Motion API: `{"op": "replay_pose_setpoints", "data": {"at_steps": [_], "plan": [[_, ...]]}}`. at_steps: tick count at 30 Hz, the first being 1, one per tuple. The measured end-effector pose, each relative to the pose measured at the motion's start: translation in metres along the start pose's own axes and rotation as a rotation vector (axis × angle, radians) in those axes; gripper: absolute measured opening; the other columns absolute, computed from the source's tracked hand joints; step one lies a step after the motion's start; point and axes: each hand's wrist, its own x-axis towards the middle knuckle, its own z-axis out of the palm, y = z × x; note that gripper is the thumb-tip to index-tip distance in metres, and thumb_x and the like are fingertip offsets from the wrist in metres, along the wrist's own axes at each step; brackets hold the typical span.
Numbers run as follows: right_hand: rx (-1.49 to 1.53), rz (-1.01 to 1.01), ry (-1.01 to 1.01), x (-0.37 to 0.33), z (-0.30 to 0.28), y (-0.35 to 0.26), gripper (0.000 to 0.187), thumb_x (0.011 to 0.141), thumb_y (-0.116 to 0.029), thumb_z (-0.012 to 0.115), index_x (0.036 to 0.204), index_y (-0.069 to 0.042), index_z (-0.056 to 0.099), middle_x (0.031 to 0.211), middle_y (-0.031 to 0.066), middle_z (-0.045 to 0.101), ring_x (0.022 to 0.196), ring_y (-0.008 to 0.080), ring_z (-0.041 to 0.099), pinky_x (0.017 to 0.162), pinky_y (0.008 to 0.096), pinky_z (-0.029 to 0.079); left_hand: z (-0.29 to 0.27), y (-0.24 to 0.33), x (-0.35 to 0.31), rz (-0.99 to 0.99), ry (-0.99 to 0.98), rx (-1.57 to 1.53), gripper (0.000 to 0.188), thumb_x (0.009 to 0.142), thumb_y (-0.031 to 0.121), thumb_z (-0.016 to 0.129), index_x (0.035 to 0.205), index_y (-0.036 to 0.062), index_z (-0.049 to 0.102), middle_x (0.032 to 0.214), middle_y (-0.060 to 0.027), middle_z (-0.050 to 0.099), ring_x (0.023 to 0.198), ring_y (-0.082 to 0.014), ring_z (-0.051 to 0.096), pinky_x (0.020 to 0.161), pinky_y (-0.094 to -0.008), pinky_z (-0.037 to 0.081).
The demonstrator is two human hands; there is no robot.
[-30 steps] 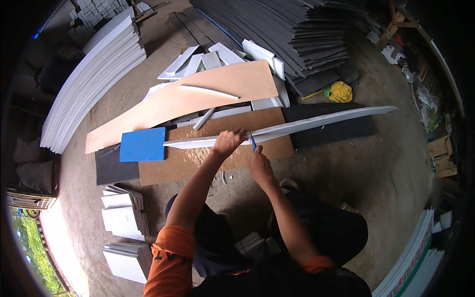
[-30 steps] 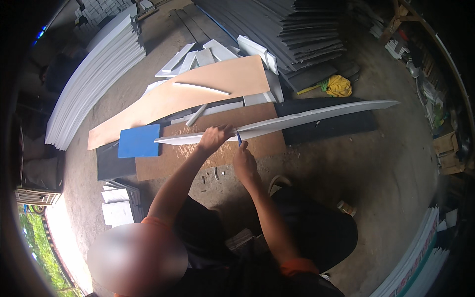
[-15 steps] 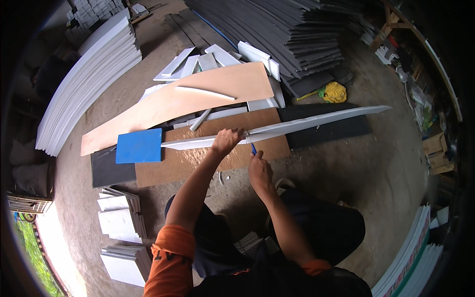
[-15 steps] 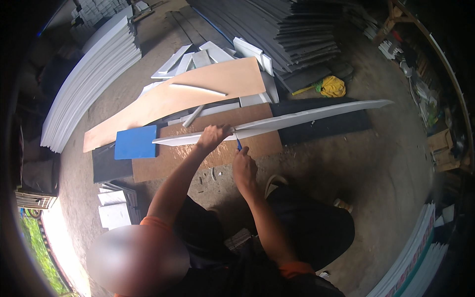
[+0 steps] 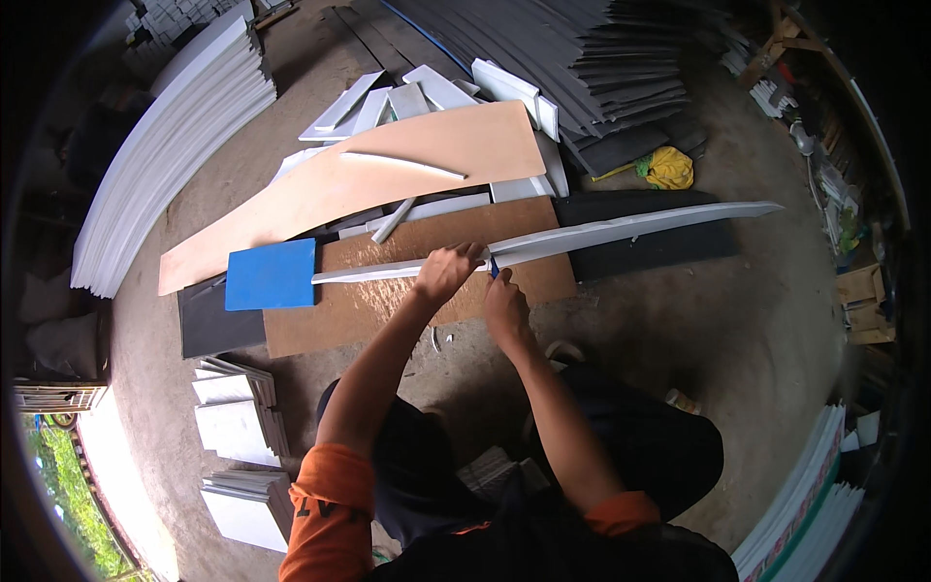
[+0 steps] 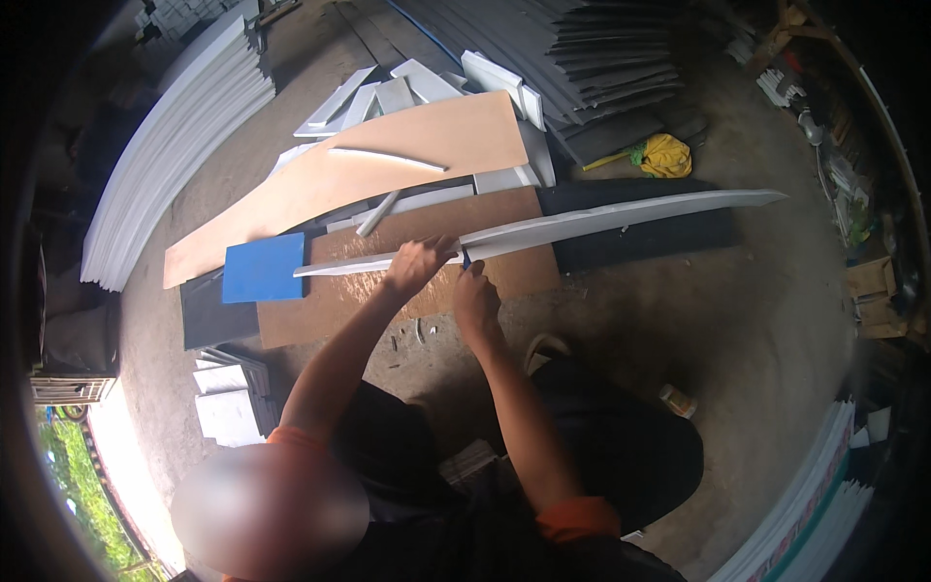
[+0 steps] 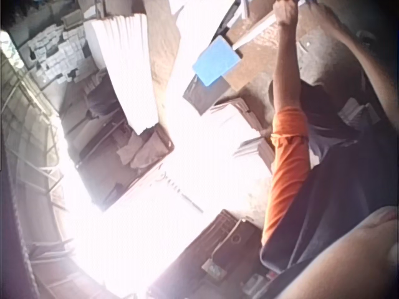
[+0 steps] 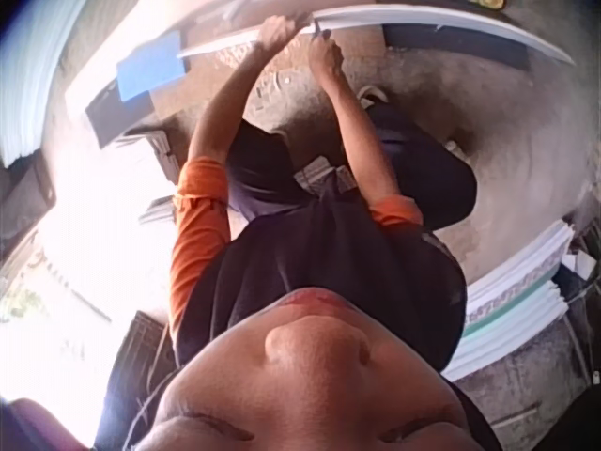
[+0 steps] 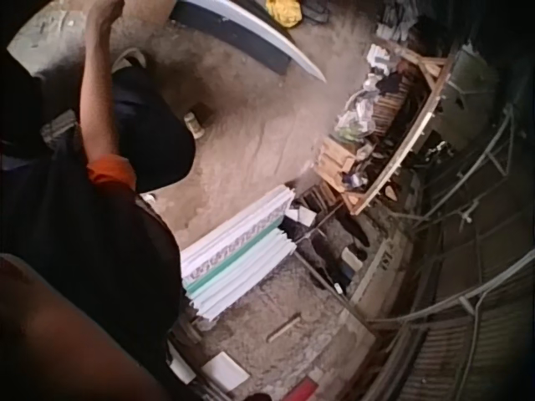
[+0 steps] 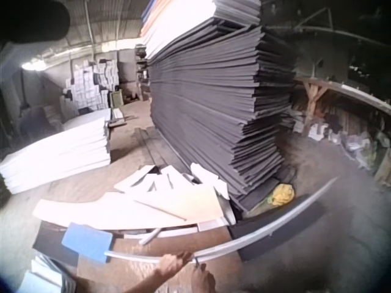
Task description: The person sits on the floor and uses a utility knife to cut white rectangular sheets, using a blue template to guide the cuts. The person repeatedly aligns the template, scores the sheet, and breaks off the cut piece.
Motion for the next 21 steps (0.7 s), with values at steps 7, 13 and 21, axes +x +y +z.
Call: {"op": "replay_pose_setpoints", "data": {"at_steps": [7, 13, 21], "plan": [[0.003, 0.071, -0.093, -0.018, -0.011, -0.001, 0.024, 0.087, -0.023, 0.041, 0.086, 0.001, 0.041, 0.064, 0.0210, 0.058, 0.063, 0.0355, 0.060, 0.052, 0.0407, 0.050, -0.008, 0.000, -0.001, -0.050, -0.058, 0.090, 0.025, 0.081, 0.028, 0.051, 0.096, 0.0084, 0.046, 0.080, -0.0112, 0.058, 0.066, -0.0291, 0.058, 0.051, -0.0362, 0.047], [0.082, 0.056, -0.126, -0.009, -0.001, 0.005, 0.026, 0.088, -0.022, 0.038, 0.087, 0.003, 0.041, 0.069, 0.0255, 0.057, 0.068, 0.0400, 0.058, 0.057, 0.0441, 0.049, -0.009, 0.000, 0.002, -0.030, -0.090, 0.083, 0.023, 0.081, 0.028, 0.050, 0.093, 0.0079, 0.048, 0.081, -0.0105, 0.059, 0.068, -0.0262, 0.060, 0.052, -0.0347, 0.048], [0.033, 0.056, -0.102, 0.009, 0.022, 0.013, 0.027, 0.089, -0.024, 0.037, 0.085, 0.002, 0.041, 0.069, 0.0247, 0.057, 0.066, 0.0392, 0.058, 0.056, 0.0437, 0.049, -0.018, 0.015, 0.013, -0.192, -0.069, -0.108, 0.027, 0.079, 0.033, 0.053, 0.096, 0.0121, 0.051, 0.088, -0.0059, 0.058, 0.069, -0.0272, 0.059, 0.054, -0.0372, 0.048]]}}
